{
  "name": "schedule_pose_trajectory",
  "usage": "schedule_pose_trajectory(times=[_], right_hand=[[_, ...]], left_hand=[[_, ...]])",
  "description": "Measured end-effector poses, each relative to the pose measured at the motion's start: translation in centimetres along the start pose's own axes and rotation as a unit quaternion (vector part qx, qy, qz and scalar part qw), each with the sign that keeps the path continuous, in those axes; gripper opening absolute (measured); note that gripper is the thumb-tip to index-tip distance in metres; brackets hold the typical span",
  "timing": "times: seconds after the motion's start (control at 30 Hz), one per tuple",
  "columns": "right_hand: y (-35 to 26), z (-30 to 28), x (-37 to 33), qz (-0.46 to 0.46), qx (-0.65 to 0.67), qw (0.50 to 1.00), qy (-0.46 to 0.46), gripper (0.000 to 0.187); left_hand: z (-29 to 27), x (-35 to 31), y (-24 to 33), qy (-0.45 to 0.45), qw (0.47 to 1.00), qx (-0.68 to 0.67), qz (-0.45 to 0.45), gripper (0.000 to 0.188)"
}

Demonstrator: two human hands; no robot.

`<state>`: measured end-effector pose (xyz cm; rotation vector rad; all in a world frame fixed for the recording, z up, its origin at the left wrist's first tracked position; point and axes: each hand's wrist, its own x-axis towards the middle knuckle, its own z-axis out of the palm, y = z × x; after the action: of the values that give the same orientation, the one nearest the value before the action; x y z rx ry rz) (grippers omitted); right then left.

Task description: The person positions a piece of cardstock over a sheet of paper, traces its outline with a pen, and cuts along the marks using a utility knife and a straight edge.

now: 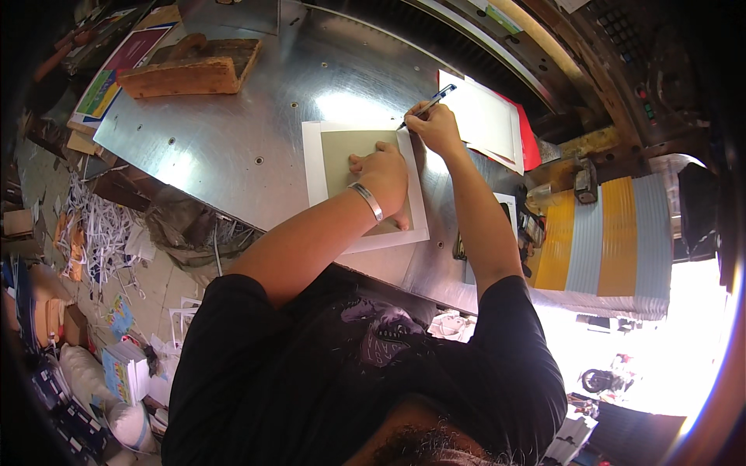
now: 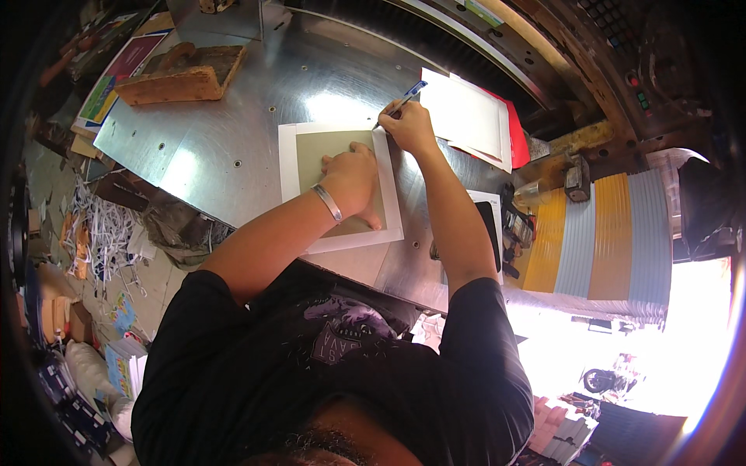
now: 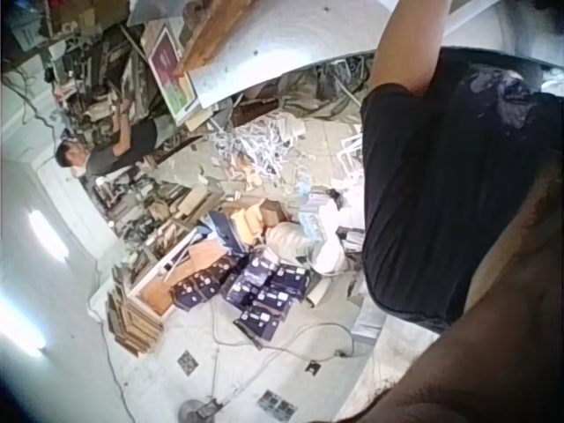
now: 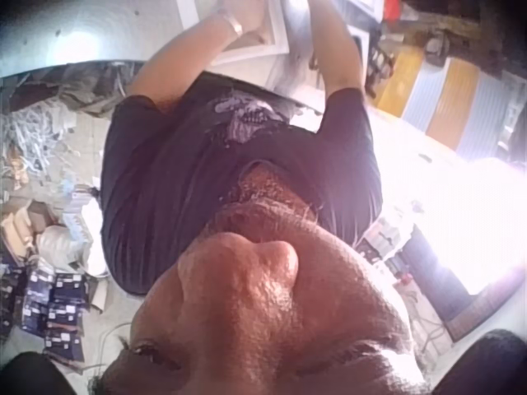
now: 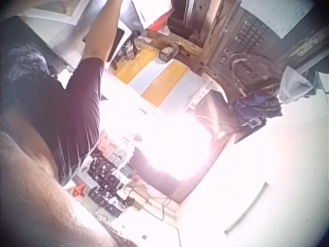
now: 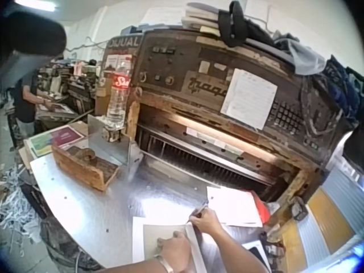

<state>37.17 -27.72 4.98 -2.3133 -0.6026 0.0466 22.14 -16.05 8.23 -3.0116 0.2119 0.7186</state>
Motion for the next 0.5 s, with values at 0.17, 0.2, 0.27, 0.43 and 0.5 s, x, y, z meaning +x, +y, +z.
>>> schedule_pose_trajectory(times=[0.17,0.2,0.27,0.43,0.5], right_hand=[[0.1,0.0,-0.1,-0.006,0.005,1.000,0.003,0.023],[0.1,0.0,0.0,-0.005,0.009,1.000,0.005,0.023],[0.6,0.1,0.0,-0.004,0.017,1.000,0.008,0.023],[1.5,0.2,-0.1,0.007,0.062,0.998,-0.004,0.024],[1.7,0.2,-0.2,-0.003,0.057,0.998,-0.005,0.024]], left_hand=[[-0.6,-0.6,0.0,-0.008,1.000,0.004,-0.006,0.157],[-0.6,-0.5,0.0,-0.010,1.000,0.002,-0.008,0.157],[-0.4,-0.4,0.1,-0.006,1.000,-0.003,-0.010,0.157],[-0.1,-0.4,0.1,0.011,1.000,-0.009,-0.009,0.154],[-0.2,-0.3,0.0,0.003,1.000,-0.003,-0.004,0.154]])
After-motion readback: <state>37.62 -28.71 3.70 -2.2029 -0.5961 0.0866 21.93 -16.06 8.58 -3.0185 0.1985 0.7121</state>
